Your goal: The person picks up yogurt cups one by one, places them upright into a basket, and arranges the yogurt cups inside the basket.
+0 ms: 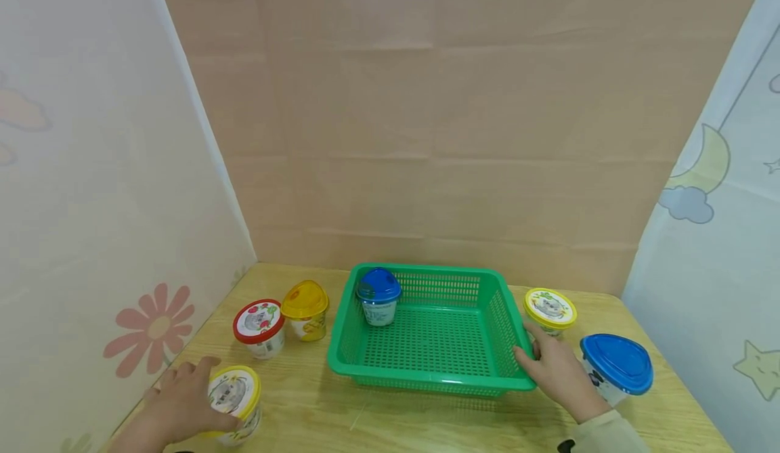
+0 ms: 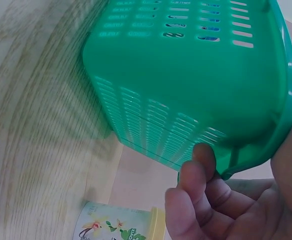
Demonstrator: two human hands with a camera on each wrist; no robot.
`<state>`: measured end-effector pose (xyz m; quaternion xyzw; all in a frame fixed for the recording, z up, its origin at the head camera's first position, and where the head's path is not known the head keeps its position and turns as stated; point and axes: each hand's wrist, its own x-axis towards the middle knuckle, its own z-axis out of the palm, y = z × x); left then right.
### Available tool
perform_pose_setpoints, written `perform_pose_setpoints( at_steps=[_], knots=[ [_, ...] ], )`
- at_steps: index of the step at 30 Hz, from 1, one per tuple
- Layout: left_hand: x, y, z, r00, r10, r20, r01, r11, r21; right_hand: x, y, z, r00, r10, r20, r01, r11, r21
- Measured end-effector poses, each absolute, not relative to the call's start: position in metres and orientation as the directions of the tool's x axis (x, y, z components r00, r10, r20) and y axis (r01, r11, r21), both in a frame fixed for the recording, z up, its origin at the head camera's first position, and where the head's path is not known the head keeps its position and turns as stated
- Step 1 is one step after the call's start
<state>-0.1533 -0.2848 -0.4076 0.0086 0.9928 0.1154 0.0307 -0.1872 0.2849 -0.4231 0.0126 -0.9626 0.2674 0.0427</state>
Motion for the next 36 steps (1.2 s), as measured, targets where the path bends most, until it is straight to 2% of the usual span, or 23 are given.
perform_pose_setpoints(
  at_steps=[26, 36],
  knots=[
    [-0.162, -0.278, -0.420, -0.997, 0.070, -0.030, 0.060, 0.965, 0.255, -0.188, 0.285, -0.423, -0.998, 0.007, 0.063, -0.028, 0.845, -0.534],
    [-0.169, -0.270, -0.428, -0.997, 0.081, -0.011, 0.073, 0.938, 0.338, -0.187, 0.284, -0.423, -0.997, 0.008, 0.074, -0.032, 0.848, -0.529]
  ],
)
